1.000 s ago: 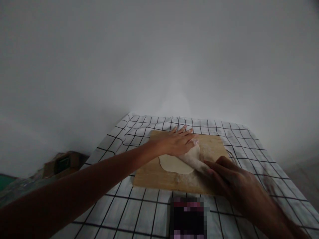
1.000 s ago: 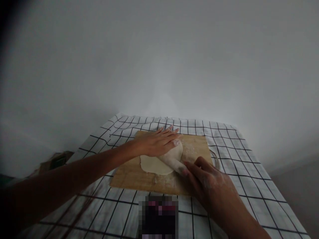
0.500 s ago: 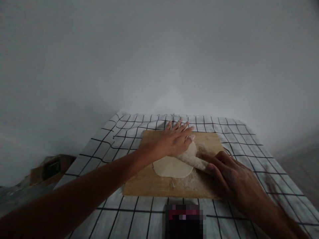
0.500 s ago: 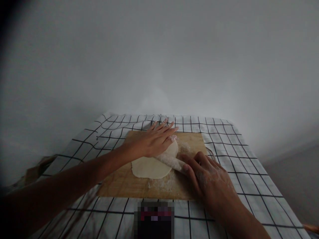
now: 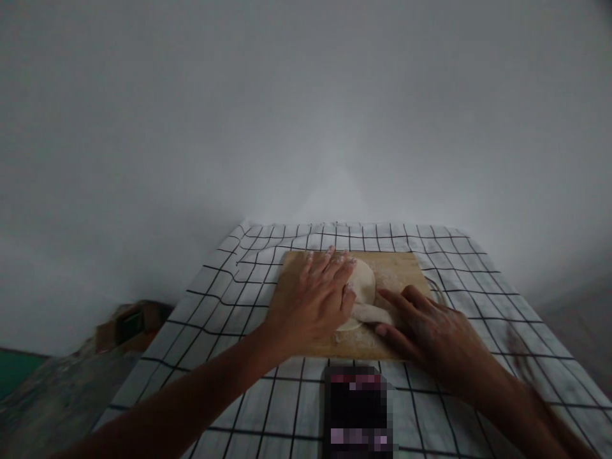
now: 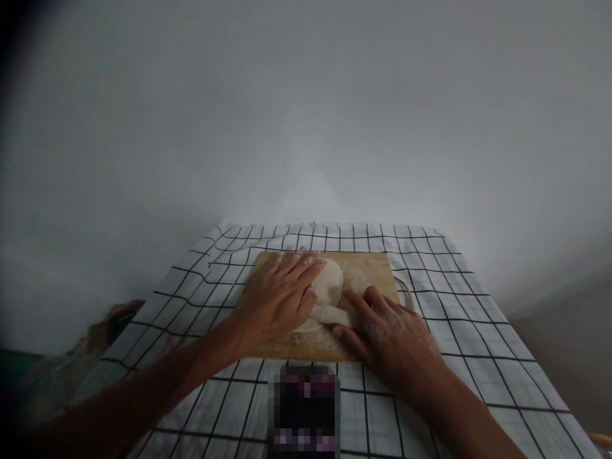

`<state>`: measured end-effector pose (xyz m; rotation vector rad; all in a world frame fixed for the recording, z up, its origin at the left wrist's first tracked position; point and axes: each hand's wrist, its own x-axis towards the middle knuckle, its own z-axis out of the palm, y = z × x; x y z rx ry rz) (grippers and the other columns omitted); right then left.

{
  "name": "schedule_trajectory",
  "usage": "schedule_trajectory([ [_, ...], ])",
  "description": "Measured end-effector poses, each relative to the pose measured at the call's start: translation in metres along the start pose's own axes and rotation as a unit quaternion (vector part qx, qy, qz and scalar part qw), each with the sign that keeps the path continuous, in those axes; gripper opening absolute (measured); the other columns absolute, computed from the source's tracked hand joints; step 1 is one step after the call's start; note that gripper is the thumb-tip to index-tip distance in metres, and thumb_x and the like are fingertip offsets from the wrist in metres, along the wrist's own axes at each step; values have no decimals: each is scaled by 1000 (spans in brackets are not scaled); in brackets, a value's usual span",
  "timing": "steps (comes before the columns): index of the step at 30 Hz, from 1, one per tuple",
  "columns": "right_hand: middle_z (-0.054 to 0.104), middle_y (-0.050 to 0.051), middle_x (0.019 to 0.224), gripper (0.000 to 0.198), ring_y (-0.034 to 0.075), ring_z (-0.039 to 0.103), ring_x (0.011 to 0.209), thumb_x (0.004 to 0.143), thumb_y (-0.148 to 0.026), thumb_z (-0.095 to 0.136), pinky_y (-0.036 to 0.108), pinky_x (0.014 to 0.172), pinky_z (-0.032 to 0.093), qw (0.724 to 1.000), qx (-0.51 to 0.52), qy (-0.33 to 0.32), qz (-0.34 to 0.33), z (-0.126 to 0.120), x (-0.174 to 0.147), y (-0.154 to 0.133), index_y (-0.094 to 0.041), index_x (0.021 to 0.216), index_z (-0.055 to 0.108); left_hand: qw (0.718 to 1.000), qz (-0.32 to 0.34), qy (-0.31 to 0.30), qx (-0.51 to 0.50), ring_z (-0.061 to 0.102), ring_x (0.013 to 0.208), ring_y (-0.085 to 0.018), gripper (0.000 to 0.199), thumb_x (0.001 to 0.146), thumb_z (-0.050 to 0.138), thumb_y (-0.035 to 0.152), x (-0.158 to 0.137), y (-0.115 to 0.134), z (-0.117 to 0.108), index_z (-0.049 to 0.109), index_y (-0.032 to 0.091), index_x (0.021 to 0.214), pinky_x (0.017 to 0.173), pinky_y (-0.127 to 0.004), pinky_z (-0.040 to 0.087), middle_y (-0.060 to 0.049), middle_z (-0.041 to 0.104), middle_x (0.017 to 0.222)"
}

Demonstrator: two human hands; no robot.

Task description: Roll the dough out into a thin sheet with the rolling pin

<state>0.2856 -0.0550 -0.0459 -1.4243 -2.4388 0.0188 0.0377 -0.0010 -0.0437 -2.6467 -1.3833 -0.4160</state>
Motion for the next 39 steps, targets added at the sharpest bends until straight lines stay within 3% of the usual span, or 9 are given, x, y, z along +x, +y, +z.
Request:
schedule_trajectory([
  [8, 65, 7, 118, 44, 24, 71, 89, 95, -60, 59, 37, 70, 56, 998, 52, -31, -7, -2, -3, 4, -27, 125, 55, 1000, -27, 11, 2, 27, 156, -29, 59, 106, 37, 31, -51, 35, -23, 32, 9, 160, 128, -57, 25, -14, 33, 167],
  [11, 67, 6, 108, 39, 25, 69, 89, 90, -58, 68, 37, 72, 53, 996, 72, -48, -15, -6, -2, 5, -25, 107, 57, 999, -10, -15, -45, 26, 156, -27, 61, 107, 38, 33, -77, 36, -32, 24, 16, 164, 129, -57, 23, -9, 27, 169],
  [14, 68, 4, 101, 31, 24, 67, 91, 95, -54, 65, 35, 73, 50, 992, 98, -69, -49, -12, -1, 8, -24, 99, 58, 983, -44, -62, -165, 37, 152, -23, 54, 109, 33, 36, -82, 13, -45, 29, 29, 162, 125, -49, 36, -2, 36, 166],
  [17, 69, 3, 100, 27, 21, 66, 88, 100, -51, 58, 31, 73, 47, 985, 154, -65, -44, -18, -1, 18, -24, 99, 58, 952, -121, -43, -277, 51, 143, -24, 48, 109, 31, 43, -61, -26, -56, 49, 31, 152, 115, -43, 48, -1, 53, 156],
  [19, 68, 3, 95, 29, 20, 65, 81, 101, -52, 55, 30, 68, 44, 984, 174, -36, 8, -18, -1, 29, -24, 100, 57, 943, -151, -14, -295, 56, 137, -29, 50, 105, 41, 51, -38, -49, -59, 58, 25, 144, 112, -45, 49, -6, 61, 148],
  [21, 66, 2, 84, 33, 19, 62, 73, 100, -56, 53, 30, 63, 41, 980, 184, 13, 72, -15, 1, 42, -24, 97, 56, 939, -146, -44, -307, 65, 125, -30, 50, 102, 44, 54, -12, -61, -58, 64, 21, 134, 103, -44, 53, -8, 70, 134],
  [24, 59, -2, 70, 38, 19, 57, 64, 100, -61, 50, 28, 58, 36, 963, 210, 91, 140, -10, 3, 62, -24, 93, 54, 953, -64, -119, -271, 70, 111, -26, 40, 100, 47, 42, 27, -58, -51, 69, 21, 126, 96, -40, 55, -7, 75, 123],
  [30, 48, -5, 61, 44, 15, 46, 54, 98, -66, 49, 27, 51, 28, 927, 266, 177, 198, 1, 5, 87, -24, 85, 51, 959, 135, -169, -180, 62, 124, -22, 44, 86, 54, 16, 88, -36, -34, 67, 19, 129, 110, -36, 44, -10, 68, 134],
  [39, 51, -4, 62, 45, 14, 46, 55, 97, -67, 50, 26, 51, 27, 927, 268, 170, 198, 8, 7, 94, -23, 84, 54, 943, 72, -301, -123, 64, 99, -25, 57, 71, 78, 45, 110, -49, -38, 67, 16, 119, 82, -31, 49, -10, 69, 113],
])
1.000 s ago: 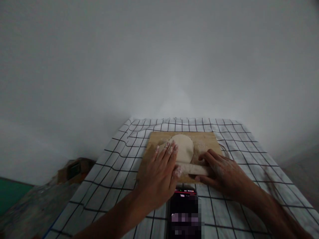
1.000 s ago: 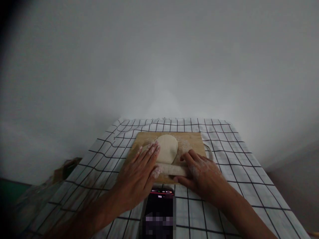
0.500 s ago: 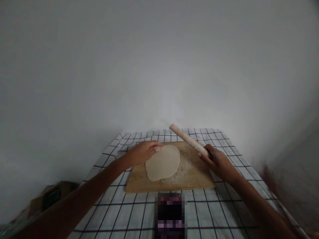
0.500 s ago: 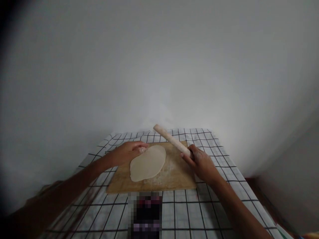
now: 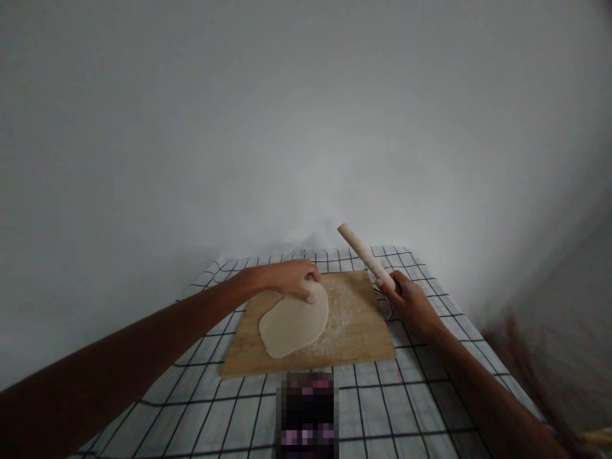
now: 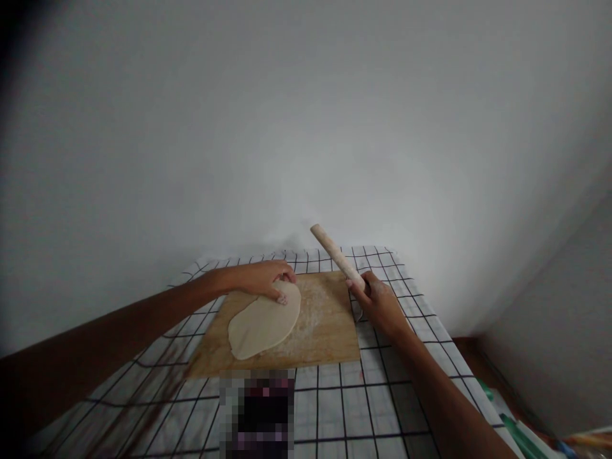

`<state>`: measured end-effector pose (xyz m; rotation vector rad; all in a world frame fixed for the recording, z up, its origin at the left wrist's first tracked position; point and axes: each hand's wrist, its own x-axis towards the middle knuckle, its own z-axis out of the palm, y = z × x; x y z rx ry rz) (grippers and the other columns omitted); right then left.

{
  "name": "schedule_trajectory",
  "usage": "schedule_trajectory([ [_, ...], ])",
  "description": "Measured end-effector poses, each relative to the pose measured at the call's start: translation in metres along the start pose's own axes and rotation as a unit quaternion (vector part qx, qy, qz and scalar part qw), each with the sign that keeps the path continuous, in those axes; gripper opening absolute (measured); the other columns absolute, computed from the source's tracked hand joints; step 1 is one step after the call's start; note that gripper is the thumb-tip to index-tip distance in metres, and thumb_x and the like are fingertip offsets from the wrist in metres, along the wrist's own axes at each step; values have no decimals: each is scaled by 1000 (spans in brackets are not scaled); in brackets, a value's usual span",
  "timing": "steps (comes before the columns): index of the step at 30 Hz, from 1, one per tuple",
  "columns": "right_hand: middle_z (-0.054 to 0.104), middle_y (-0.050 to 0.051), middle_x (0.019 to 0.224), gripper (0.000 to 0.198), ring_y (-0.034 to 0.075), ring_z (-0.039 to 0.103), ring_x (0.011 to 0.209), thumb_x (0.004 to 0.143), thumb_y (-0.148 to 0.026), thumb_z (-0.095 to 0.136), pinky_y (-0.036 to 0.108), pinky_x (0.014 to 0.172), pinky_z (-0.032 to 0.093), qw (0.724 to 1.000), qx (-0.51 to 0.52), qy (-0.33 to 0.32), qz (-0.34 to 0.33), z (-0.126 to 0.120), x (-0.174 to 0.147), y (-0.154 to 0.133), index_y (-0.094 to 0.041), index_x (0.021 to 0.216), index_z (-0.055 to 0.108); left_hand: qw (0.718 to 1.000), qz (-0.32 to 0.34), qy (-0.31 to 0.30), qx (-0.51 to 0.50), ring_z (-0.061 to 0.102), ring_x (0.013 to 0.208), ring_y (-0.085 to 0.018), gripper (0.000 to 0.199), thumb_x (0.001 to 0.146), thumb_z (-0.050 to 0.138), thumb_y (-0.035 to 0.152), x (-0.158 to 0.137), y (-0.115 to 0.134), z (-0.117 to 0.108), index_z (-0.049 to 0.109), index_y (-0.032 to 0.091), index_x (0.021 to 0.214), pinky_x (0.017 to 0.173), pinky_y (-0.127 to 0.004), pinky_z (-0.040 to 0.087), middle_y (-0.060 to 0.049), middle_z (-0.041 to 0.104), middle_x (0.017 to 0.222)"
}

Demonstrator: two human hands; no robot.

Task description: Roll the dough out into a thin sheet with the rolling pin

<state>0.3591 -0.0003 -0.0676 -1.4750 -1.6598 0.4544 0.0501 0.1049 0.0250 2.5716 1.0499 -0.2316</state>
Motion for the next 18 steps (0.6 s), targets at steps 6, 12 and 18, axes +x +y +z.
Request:
schedule_trajectory([
  [6, 52, -4, 63, 46, 14, 47, 57, 96, -68, 49, 26, 52, 29, 1000, -2, -3, 9, 0, -1, -1, -23, 84, 55, 1000, -9, -5, 20, 59, 90, -22, 48, 66, 77, 48, -2, 2, -6, 63, 18, 100, 70, -27, 43, -6, 66, 102],
  [12, 53, -4, 63, 47, 15, 47, 57, 96, -69, 49, 27, 52, 29, 1000, 5, -11, 8, 0, 0, 0, -23, 86, 57, 995, 63, -9, -70, 64, 83, -19, 29, 80, 67, 43, -19, 2, -7, 74, 20, 95, 72, -27, 45, -4, 70, 91],
  [18, 52, -4, 62, 47, 15, 48, 56, 96, -68, 48, 27, 52, 30, 1000, 2, -15, 10, -1, 0, -1, -23, 87, 57, 990, 29, 50, -129, 67, 79, -19, 34, 87, 62, 50, -43, 18, -18, 78, 20, 90, 67, -25, 45, -3, 74, 84],
])
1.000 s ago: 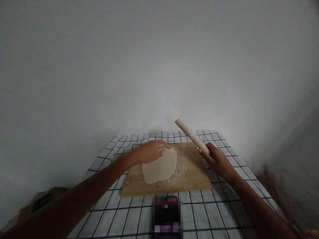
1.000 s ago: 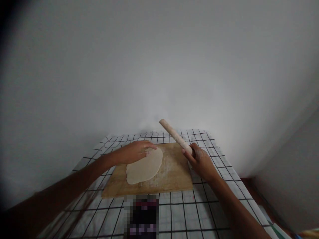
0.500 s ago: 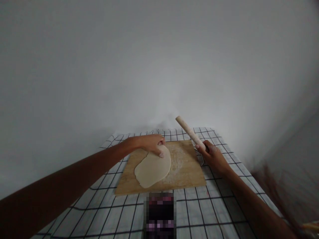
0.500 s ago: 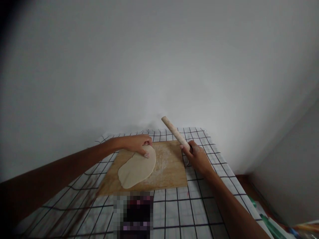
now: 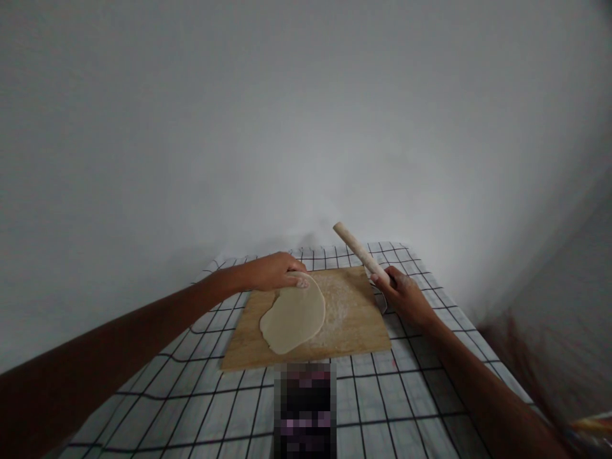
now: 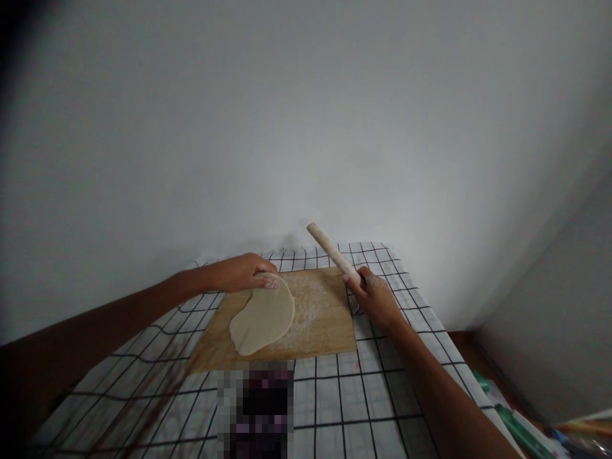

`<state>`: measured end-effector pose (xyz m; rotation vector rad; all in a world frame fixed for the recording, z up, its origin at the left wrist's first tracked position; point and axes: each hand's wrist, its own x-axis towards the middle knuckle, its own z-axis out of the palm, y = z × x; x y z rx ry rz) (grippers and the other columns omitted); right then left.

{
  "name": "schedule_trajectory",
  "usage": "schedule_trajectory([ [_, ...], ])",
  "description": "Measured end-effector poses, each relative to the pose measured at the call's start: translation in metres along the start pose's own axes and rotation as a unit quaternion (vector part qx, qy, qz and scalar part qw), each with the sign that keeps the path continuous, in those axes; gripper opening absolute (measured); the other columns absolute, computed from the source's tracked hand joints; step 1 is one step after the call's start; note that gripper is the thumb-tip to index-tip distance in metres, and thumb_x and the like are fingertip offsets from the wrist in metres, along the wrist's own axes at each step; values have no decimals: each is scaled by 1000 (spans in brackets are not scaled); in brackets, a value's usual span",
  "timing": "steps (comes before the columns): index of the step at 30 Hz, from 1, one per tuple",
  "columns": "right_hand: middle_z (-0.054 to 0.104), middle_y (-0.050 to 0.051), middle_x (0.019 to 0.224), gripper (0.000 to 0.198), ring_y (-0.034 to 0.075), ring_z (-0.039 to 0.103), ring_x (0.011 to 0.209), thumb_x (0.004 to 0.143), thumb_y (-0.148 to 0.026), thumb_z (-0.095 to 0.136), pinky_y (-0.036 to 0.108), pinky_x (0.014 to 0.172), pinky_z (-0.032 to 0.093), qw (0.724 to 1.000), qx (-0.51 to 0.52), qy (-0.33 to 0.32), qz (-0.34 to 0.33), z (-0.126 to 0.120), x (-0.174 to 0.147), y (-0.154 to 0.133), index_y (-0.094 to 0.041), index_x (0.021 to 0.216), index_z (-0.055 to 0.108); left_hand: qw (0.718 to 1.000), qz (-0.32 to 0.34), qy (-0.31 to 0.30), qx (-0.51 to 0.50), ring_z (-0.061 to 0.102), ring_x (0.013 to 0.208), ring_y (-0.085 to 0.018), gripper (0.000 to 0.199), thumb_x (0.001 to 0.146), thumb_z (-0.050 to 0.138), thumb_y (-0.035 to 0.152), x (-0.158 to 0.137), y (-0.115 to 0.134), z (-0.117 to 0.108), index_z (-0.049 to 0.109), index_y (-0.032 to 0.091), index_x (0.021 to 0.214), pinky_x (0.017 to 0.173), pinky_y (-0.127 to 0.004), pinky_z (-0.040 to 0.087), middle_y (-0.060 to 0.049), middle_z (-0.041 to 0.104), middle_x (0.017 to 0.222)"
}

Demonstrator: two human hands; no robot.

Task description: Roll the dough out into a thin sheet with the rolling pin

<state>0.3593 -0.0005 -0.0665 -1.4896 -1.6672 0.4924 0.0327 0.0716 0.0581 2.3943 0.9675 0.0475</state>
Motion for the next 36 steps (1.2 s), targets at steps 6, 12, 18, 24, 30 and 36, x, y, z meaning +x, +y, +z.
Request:
schedule_trajectory([
  [6, 50, -4, 62, 47, 15, 46, 56, 96, -68, 48, 27, 52, 28, 1000, -1, 13, -4, 0, 0, -2, -24, 82, 54, 992, -17, 120, -34, 68, 77, -18, 40, 89, 63, 54, -12, 54, -18, 78, 18, 99, 63, -25, 46, -3, 75, 84],
  [12, 47, -5, 60, 50, 14, 45, 54, 95, -70, 47, 27, 52, 28, 999, -12, 45, 13, -4, 2, 0, -24, 79, 52, 915, -75, 282, -278, 68, 65, -17, 51, 86, 68, 58, -14, 65, 4, 66, 14, 111, 54, -28, 54, -6, 72, 84],
  [18, 46, -5, 58, 50, 14, 46, 53, 96, -70, 46, 26, 51, 29, 998, -21, 56, 12, -6, 2, 0, -24, 78, 51, 925, -243, 121, -264, 67, 56, -19, 46, 80, 68, 64, -54, -14, 62, 61, 19, 85, 43, -27, 50, -3, 68, 68],
  [24, 48, -5, 59, 50, 14, 44, 52, 95, -71, 48, 27, 50, 27, 999, -29, 40, -1, -3, 1, -3, -23, 80, 53, 964, -166, 206, -31, 69, 66, -19, 38, 94, 51, 53, -61, -36, 58, 66, 20, 83, 59, -29, 54, -3, 72, 75],
  [30, 43, -6, 59, 50, 13, 43, 53, 96, -71, 48, 26, 50, 27, 999, -27, 27, -1, -4, -1, -4, -24, 78, 51, 967, 56, 197, 152, 26, 156, -26, 47, 105, 36, 30, -8, 4, 90, 49, 23, 150, 125, -49, 25, -6, 41, 164],
  [36, 43, -6, 59, 50, 13, 42, 53, 96, -70, 48, 27, 50, 26, 999, -23, 25, -5, -5, -1, -6, -24, 77, 48, 957, 99, 122, 244, 24, 156, -28, 53, 109, 31, 38, 13, 12, 121, 30, 25, 161, 126, -54, 15, -8, 32, 169],
])
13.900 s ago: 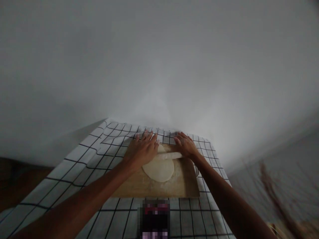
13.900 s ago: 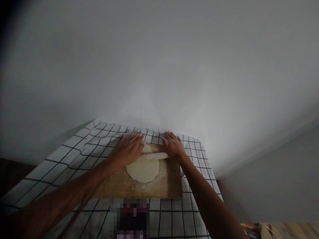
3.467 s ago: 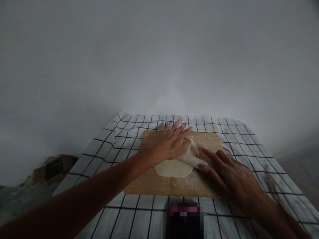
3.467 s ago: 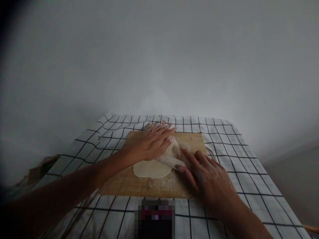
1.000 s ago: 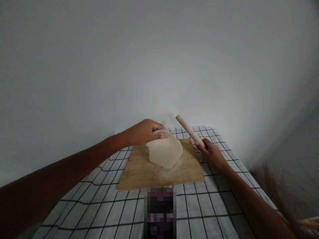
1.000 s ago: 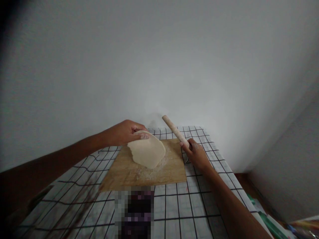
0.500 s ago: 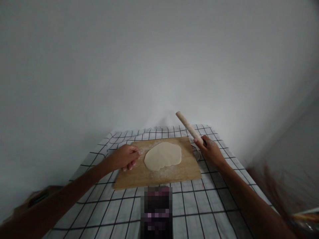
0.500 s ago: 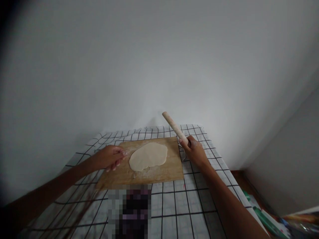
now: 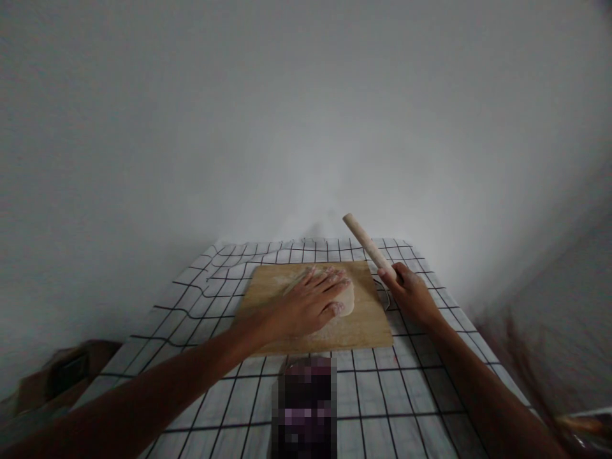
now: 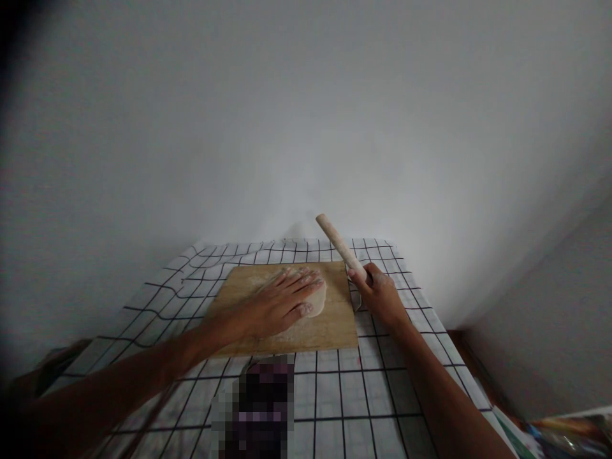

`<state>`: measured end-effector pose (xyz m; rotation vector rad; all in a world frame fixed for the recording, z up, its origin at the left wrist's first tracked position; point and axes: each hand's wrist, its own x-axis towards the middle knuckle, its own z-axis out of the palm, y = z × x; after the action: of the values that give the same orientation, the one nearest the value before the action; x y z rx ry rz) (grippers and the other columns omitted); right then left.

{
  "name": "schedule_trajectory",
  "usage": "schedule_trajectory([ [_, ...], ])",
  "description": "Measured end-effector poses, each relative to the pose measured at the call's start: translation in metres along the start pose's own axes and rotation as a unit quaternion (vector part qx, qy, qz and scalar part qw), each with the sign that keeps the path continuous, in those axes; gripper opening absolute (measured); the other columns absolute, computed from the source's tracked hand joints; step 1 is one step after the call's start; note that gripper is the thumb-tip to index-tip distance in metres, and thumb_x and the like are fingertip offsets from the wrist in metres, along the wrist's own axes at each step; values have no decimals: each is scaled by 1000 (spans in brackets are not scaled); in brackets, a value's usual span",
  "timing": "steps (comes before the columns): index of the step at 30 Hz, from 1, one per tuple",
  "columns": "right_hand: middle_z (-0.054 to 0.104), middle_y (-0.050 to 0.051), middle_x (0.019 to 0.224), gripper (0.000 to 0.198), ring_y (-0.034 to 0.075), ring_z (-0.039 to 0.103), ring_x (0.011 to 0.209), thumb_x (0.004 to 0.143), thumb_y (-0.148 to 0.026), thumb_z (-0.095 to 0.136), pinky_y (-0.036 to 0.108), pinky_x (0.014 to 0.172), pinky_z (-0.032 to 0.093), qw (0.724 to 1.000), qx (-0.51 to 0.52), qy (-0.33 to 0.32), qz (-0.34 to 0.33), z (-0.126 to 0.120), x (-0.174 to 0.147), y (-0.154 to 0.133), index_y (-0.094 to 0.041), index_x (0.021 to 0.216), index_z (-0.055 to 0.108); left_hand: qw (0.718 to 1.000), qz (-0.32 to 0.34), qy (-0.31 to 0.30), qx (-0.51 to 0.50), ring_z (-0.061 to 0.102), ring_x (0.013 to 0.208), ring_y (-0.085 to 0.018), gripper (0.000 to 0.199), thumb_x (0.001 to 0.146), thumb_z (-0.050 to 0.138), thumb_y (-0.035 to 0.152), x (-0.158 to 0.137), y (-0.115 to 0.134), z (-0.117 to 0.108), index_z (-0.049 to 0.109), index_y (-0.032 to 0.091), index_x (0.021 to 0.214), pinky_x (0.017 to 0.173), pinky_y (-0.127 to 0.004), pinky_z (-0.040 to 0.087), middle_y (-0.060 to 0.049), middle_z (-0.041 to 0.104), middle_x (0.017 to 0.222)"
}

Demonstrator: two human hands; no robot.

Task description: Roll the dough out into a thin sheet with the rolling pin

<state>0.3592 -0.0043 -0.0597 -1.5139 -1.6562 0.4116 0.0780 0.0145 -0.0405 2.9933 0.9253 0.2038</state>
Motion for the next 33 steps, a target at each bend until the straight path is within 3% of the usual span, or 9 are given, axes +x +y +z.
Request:
schedule_trajectory([
  [3, 44, -5, 58, 51, 14, 41, 52, 95, -72, 47, 27, 50, 25, 1000, -3, -1, -1, 1, 0, 0, -24, 78, 49, 999, -24, 16, -18, 35, 151, -27, 50, 109, 31, 36, 2, -11, -2, 36, 26, 158, 123, -51, 23, -7, 41, 163],
  [7, 46, -5, 59, 50, 14, 43, 53, 94, -71, 48, 26, 50, 27, 1000, 4, -6, -3, 2, 0, 0, -24, 79, 51, 993, -89, 82, -6, 56, 126, -26, 36, 105, 43, 31, 12, -27, -9, 58, 20, 135, 112, -46, 39, -10, 64, 133],
  [13, 44, -5, 59, 49, 14, 42, 53, 94, -71, 50, 26, 49, 26, 1000, 12, -1, 0, 1, 1, 2, -24, 81, 54, 988, -121, 100, -5, 61, 106, -26, 23, 100, 52, 39, 31, -33, -12, 63, 20, 101, 95, -40, 47, -9, 64, 106],
  [18, 45, -5, 60, 48, 14, 43, 54, 95, -69, 51, 27, 50, 27, 1000, 6, -4, -4, 0, 0, 1, -23, 81, 55, 984, -165, 62, -23, 67, 83, -26, 39, 98, 52, 57, 31, -31, -13, 60, 23, 114, 75, -37, 46, -6, 71, 94],
  [24, 47, -5, 59, 47, 14, 44, 55, 95, -69, 51, 26, 51, 27, 999, -7, -32, -4, -2, -1, -2, -23, 86, 59, 981, -191, 30, -12, 70, 85, -28, 37, 101, 47, 55, 22, -60, -24, 68, 25, 108, 73, -35, 44, -7, 75, 88],
  [29, 46, -5, 58, 47, 13, 43, 54, 95, -67, 53, 26, 50, 27, 997, -25, -70, -4, -2, -1, -5, -23, 82, 59, 986, -158, 38, -38, 72, 89, -24, 31, 103, 45, 45, 20, -76, -33, 68, 26, 110, 79, -34, 49, -3, 76, 95],
  [31, 46, -5, 58, 47, 13, 43, 54, 95, -67, 53, 26, 51, 27, 997, -32, -74, -6, -3, -1, -6, -23, 80, 58, 987, -126, 88, -41, 69, 107, -23, 32, 105, 42, 39, 15, -75, -33, 67, 25, 118, 93, -37, 51, -5, 75, 111],
  [33, 47, -5, 58, 46, 13, 43, 54, 95, -66, 54, 25, 51, 27, 996, -36, -79, -7, -3, -1, -8, -23, 80, 58, 988, -84, 126, -30, 55, 135, -24, 37, 106, 37, 31, 4, -70, -28, 61, 22, 133, 113, -41, 42, -8, 65, 139],
])
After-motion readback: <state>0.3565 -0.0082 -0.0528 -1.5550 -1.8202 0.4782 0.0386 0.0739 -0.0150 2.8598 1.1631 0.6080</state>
